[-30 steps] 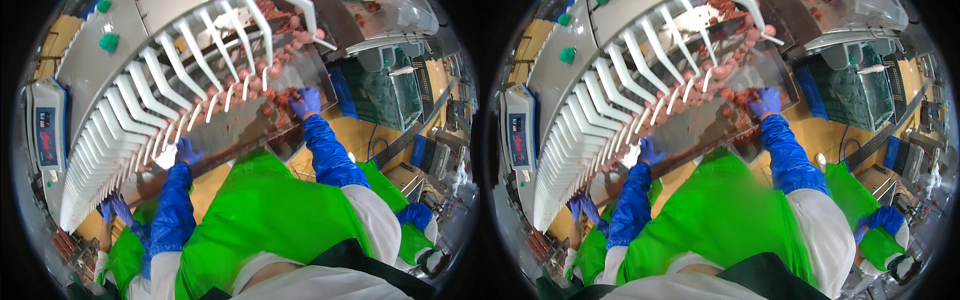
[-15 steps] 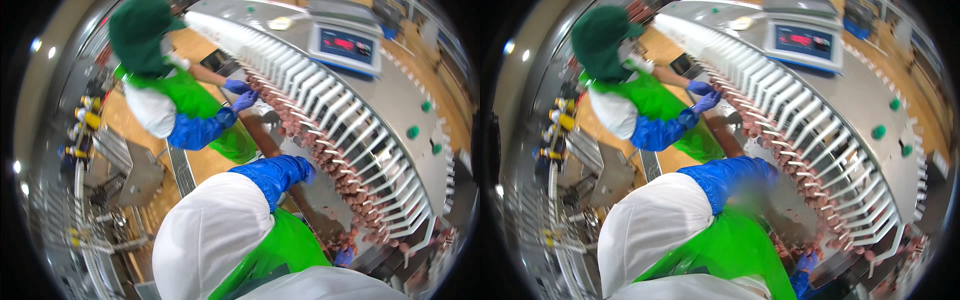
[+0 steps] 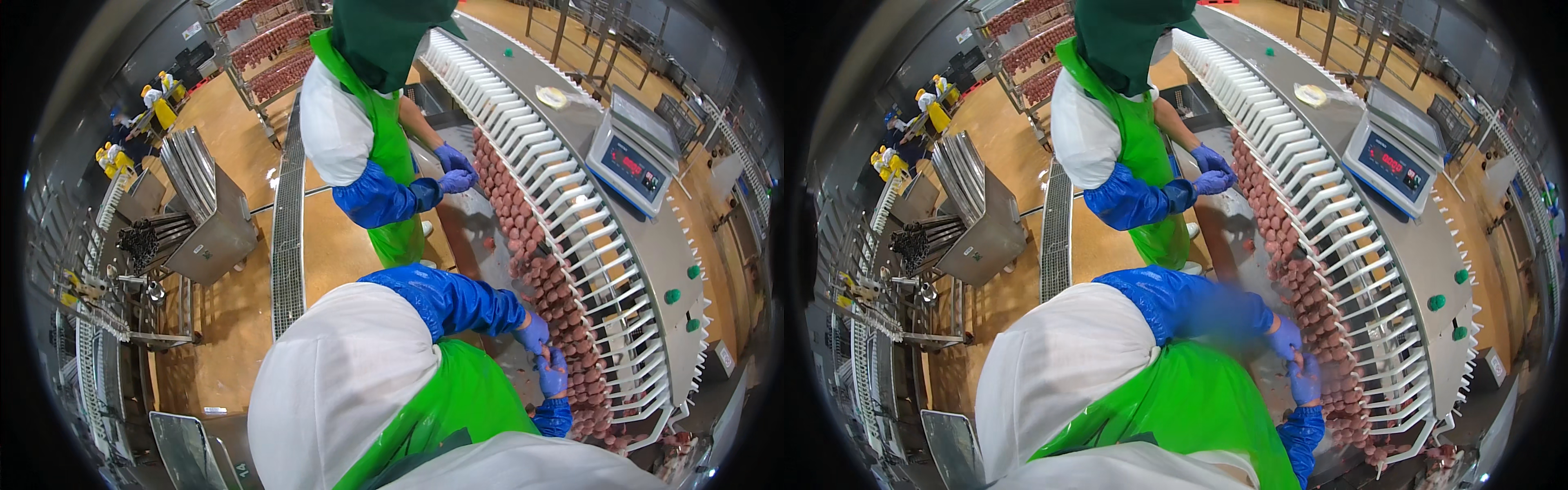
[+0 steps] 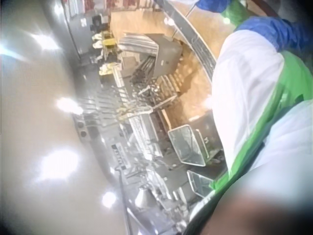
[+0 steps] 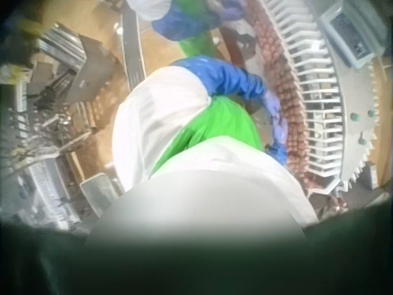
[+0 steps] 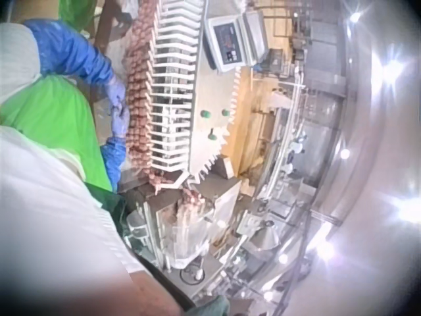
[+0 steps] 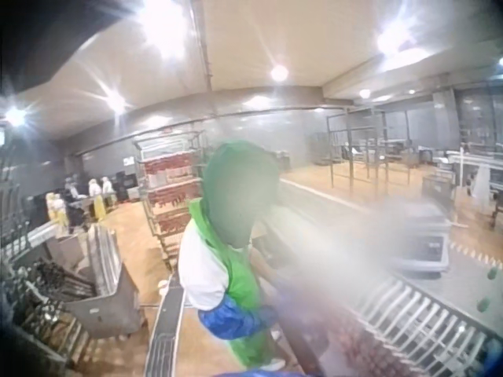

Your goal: The person links small sausage segments by hand on a conveyor belt, forming continuous chains. They repeatedly pick up segments, twist them together, and place the linked sausages onto the moving belt.

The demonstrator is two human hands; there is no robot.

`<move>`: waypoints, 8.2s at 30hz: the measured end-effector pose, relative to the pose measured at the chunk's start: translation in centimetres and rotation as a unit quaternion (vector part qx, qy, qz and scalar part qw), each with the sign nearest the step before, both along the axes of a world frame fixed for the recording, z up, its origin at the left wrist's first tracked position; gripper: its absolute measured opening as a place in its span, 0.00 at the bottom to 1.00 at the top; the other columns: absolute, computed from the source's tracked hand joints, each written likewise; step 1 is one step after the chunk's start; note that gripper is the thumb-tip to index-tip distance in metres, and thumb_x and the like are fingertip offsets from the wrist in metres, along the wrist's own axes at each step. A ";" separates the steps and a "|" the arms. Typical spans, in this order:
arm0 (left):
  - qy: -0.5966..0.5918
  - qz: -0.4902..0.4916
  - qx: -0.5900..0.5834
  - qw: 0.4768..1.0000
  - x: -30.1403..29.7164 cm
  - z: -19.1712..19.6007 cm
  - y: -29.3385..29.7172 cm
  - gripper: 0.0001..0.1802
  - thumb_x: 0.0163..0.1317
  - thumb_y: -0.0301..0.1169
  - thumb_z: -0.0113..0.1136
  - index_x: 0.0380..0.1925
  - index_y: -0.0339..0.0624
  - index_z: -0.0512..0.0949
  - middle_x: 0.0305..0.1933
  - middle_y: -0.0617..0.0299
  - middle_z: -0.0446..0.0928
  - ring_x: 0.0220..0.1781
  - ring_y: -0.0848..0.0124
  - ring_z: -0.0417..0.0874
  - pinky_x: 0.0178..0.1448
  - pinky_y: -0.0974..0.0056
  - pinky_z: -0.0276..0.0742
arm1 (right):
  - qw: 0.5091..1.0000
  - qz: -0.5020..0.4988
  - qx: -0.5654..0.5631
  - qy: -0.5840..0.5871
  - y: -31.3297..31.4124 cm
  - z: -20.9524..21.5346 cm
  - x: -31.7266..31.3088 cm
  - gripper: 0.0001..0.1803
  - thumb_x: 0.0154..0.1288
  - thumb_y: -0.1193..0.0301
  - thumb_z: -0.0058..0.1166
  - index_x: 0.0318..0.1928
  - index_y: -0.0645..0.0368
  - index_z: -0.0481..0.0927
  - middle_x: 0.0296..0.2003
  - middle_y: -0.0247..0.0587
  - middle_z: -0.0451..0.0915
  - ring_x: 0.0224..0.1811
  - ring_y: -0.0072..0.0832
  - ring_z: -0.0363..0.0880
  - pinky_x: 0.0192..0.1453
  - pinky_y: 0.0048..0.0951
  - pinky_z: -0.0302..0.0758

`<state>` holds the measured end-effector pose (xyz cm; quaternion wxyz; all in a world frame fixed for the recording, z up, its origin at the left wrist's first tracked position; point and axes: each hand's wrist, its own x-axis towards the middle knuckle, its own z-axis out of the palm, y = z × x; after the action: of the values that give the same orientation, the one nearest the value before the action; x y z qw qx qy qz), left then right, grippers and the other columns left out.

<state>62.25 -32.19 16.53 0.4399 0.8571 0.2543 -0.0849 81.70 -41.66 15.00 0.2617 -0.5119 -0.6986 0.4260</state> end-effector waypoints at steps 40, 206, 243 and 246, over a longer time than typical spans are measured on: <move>-0.189 0.158 0.202 0.948 6.4 -0.9 -8.3 0.15 0.61 0.41 0.49 0.32 0.43 0.79 0.35 0.46 0.80 0.40 0.44 0.81 0.44 0.45 0.75 | 0.910 -0.138 0.086 -0.382 -4.9 -10.2 6.0 0.17 0.62 0.60 0.50 0.48 0.50 0.82 0.43 0.49 0.83 0.47 0.49 0.80 0.51 0.46 0.75; -0.171 0.033 -0.297 0.939 12.1 4.4 -13.3 0.10 0.61 0.31 0.49 0.26 0.37 0.76 0.33 0.57 0.77 0.29 0.75 0.74 0.32 0.69 0.70 | 0.937 -0.236 0.054 -0.252 -18.1 -6.7 24.7 0.16 0.70 0.69 0.43 0.53 0.56 0.78 0.55 0.54 0.77 0.57 0.48 0.76 0.61 0.44 0.73; 0.079 -0.083 0.064 0.991 19.1 3.8 -14.5 0.26 0.60 0.56 0.57 0.44 0.47 0.78 0.43 0.50 0.82 0.45 0.48 0.82 0.49 0.51 0.75 | 0.975 -0.080 0.144 0.150 -13.0 -14.6 19.4 0.15 0.66 0.66 0.51 0.47 0.60 0.81 0.37 0.39 0.81 0.46 0.33 0.79 0.56 0.31 0.73; 0.078 -0.056 0.100 0.990 19.2 2.9 -14.8 0.24 0.61 0.53 0.58 0.43 0.44 0.78 0.40 0.49 0.82 0.43 0.48 0.82 0.47 0.50 0.75 | 0.945 -0.317 -0.077 -0.035 -14.3 -18.1 24.0 0.12 0.64 0.67 0.54 0.45 0.55 0.82 0.42 0.45 0.82 0.50 0.42 0.79 0.57 0.38 0.73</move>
<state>81.48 -47.00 19.44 0.3255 0.9004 0.2464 -0.1502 105.73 -55.98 -3.09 0.3188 -0.7400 -0.4740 0.3551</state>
